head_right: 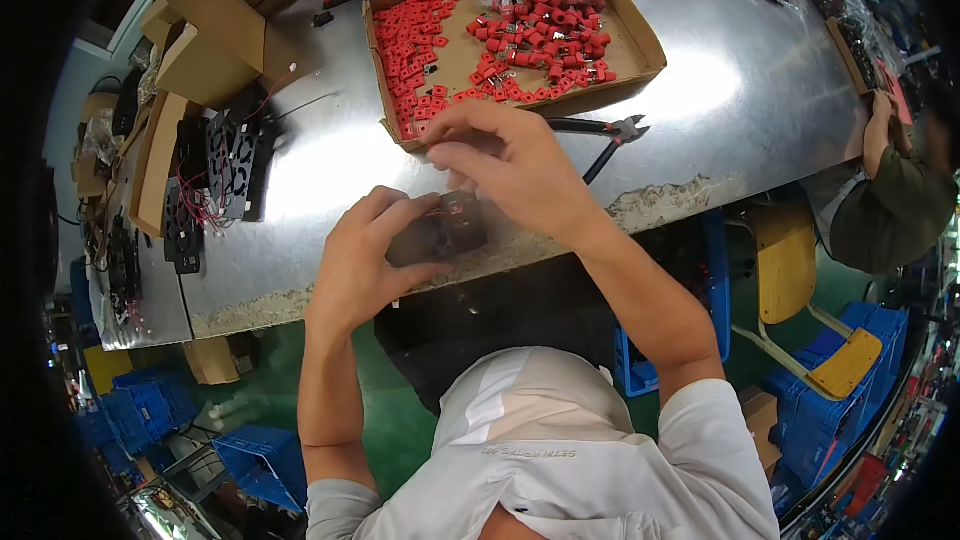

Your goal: Assembling electronic components by crimping red connectors onto black modules using pliers.

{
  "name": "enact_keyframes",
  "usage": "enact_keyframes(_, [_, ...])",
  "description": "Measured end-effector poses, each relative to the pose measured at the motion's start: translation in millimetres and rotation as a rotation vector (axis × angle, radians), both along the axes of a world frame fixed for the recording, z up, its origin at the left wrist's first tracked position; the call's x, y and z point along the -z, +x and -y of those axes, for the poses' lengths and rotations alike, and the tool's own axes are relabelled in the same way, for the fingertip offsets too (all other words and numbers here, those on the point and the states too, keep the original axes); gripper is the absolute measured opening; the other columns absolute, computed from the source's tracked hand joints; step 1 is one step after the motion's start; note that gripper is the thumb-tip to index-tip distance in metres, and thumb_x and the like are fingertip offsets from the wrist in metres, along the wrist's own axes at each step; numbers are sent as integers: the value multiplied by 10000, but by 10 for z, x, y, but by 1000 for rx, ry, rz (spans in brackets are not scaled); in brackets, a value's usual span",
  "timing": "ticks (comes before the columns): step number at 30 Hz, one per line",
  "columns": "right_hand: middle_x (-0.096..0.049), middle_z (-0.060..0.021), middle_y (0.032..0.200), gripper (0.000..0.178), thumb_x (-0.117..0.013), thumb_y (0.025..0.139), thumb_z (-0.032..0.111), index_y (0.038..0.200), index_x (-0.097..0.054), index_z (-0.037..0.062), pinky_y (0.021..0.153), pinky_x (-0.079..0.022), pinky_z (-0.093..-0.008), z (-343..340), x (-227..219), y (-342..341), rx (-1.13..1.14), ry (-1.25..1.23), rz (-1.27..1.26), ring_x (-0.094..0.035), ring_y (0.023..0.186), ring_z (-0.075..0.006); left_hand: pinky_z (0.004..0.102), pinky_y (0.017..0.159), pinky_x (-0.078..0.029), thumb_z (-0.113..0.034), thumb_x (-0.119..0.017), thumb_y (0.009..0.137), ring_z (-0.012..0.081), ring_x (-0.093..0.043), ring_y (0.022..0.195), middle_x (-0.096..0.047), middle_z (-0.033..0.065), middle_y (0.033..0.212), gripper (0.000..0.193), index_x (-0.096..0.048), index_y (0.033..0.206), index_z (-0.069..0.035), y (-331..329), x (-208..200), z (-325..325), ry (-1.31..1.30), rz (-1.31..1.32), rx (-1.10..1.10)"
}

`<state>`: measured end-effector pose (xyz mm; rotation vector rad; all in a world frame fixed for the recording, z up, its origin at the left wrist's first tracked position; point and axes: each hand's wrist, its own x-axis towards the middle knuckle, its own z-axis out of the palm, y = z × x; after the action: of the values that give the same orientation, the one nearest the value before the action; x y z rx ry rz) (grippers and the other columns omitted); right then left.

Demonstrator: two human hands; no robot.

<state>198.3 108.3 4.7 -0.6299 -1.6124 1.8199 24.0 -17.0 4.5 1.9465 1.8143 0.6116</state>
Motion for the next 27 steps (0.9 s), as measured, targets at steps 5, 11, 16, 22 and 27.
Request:
enact_keyframes(5, [-663,-48,875,222,-655,897,15,1112,-648,-38,682,-515,-233,255,237,238,91,-31,148,-625,741,-86,404,780,-484,-218,-858,627,305,-591,892,-592,94,991,613,-649,1194,-115,16,-4,8,-8,15,-17])
enact_keyframes(11, [-560,-57,945,242,-699,842,11,1083,-694,33,668,-455,-254,315,352,204,96,527,285,-551,762,-132,396,772,-488,-209,-860,630,300,-595,882,-595,93,987,609,-648,1193,-113,3,-15,16,4,32,-18])
enact_keyframes(16, [-516,-68,939,275,-712,827,17,1100,-694,47,679,-450,-274,306,376,201,78,619,306,-546,774,-157,381,786,-500,-174,-869,605,299,-606,895,-606,106,981,622,-660,1186,-97,6,-18,13,-3,23,-18])
enact_keyframes(22, [-531,-71,918,199,-717,821,15,1016,-680,20,662,-463,-293,289,336,193,93,607,273,-563,783,-169,382,795,-503,-160,-865,597,298,-609,909,-609,103,990,627,-660,1186,-98,16,-15,3,-17,46,-28])
enact_keyframes(27, [-592,-112,1040,362,-780,786,122,1109,-644,31,770,-499,-361,264,227,285,3,729,345,-600,906,-276,402,775,-490,-225,-859,633,304,-600,895,-603,84,1019,601,-650,1187,-123,20,-30,-11,-23,34,-10])
